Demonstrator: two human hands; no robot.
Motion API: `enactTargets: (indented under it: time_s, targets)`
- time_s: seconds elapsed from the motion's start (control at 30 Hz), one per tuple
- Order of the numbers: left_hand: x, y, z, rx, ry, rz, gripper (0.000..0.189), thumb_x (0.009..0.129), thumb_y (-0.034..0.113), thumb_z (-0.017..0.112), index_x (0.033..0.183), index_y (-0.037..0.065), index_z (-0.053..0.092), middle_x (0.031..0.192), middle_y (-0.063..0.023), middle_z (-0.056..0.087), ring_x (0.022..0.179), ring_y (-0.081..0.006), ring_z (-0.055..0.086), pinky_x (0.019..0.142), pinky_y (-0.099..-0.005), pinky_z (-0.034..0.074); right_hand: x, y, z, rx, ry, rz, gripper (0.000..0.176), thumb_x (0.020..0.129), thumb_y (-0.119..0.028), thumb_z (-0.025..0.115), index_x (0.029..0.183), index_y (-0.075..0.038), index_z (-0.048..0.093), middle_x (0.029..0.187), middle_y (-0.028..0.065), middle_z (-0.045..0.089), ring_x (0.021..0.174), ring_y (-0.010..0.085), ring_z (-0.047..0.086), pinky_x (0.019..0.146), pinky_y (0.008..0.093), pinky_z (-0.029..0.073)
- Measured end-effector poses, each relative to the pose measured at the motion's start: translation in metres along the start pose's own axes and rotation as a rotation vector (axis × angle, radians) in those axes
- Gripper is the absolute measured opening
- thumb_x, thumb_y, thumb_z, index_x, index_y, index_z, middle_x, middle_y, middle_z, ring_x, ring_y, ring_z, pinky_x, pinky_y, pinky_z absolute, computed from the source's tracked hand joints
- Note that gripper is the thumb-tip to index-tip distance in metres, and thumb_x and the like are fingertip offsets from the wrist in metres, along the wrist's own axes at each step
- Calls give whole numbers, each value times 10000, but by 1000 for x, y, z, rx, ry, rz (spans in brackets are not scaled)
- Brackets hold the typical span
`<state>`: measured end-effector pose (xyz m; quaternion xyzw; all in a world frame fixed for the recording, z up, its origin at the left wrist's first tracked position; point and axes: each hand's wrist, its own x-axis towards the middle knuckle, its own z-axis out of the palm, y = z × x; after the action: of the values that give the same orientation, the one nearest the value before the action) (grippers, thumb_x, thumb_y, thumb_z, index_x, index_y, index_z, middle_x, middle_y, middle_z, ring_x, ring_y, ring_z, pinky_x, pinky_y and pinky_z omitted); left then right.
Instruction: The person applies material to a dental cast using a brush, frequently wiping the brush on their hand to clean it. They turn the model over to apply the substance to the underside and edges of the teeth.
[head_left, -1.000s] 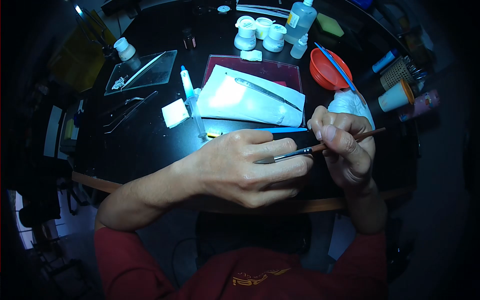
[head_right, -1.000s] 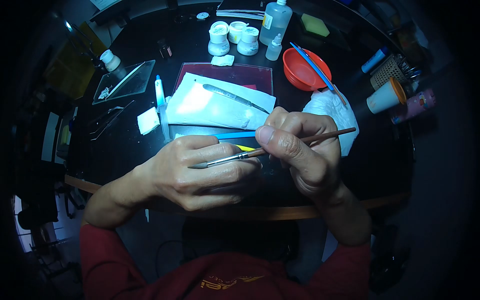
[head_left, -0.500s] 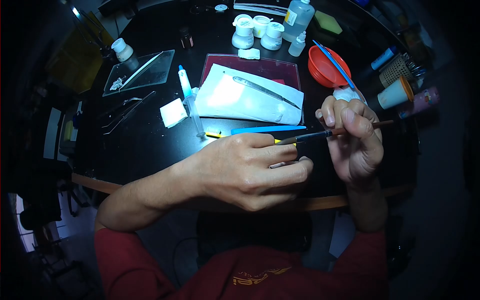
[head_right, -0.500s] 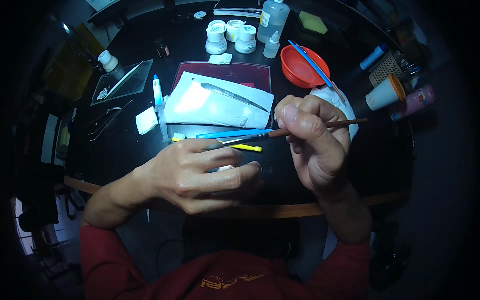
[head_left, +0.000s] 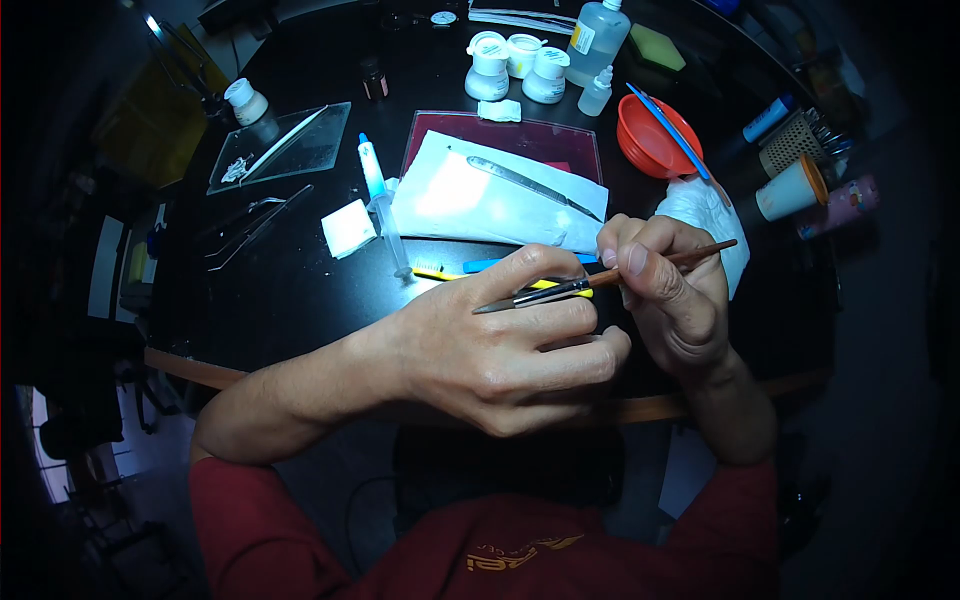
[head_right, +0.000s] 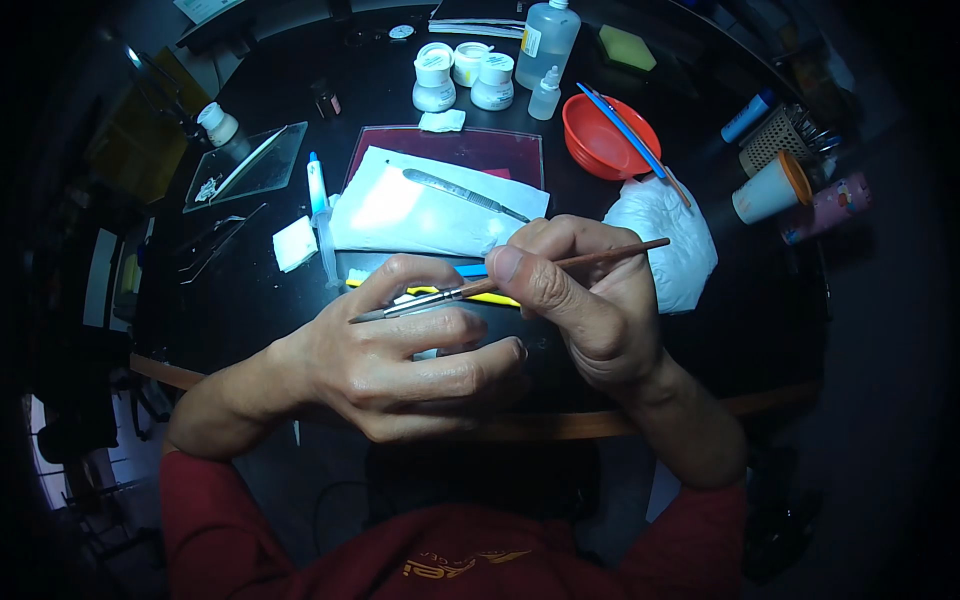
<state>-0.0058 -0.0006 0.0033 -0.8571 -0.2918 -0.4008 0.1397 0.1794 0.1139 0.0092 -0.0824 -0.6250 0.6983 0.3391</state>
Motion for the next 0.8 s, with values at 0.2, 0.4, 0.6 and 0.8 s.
enactTargets:
  time_s: [0.2, 0.4, 0.6, 0.8]
  targets:
    - [-1, 1, 2, -9, 37, 3, 251, 834, 279, 749, 927, 54, 687, 929, -14, 583, 865, -178, 628, 1005, -443, 482, 1, -2, -2, 24, 10, 28, 205, 995, -79, 688, 799, -22, 703, 738, 62, 667, 630, 85, 549, 604, 252, 406]
    - [0, 0, 6, 1, 85, 40, 187, 813, 224, 743, 843, 52, 678, 967, -16, 606, 836, -161, 642, 1076, -476, 491, 0, -8, 5, -43, 112, 131, 281, 1010, -163, 695, 766, -28, 725, 693, 39, 648, 565, 55, 520, 521, 214, 365]
    - [0, 0, 7, 9, 104, 58, 146, 795, 178, 748, 788, 54, 673, 963, -27, 604, 822, -154, 642, 1112, -484, 501, -2, -8, 4, -81, 184, 184, 355, 1007, -271, 720, 750, -26, 729, 645, 19, 636, 511, 37, 528, 466, 176, 358]
    - [0, -4, 5, 40, 73, 102, 165, 795, 210, 728, 881, 79, 776, 1003, -62, 714, 800, -134, 691, 1043, -465, 544, -1, -12, 5, -119, 274, 281, 459, 1011, -376, 708, 720, -21, 724, 602, 28, 627, 462, 44, 523, 423, 173, 336]
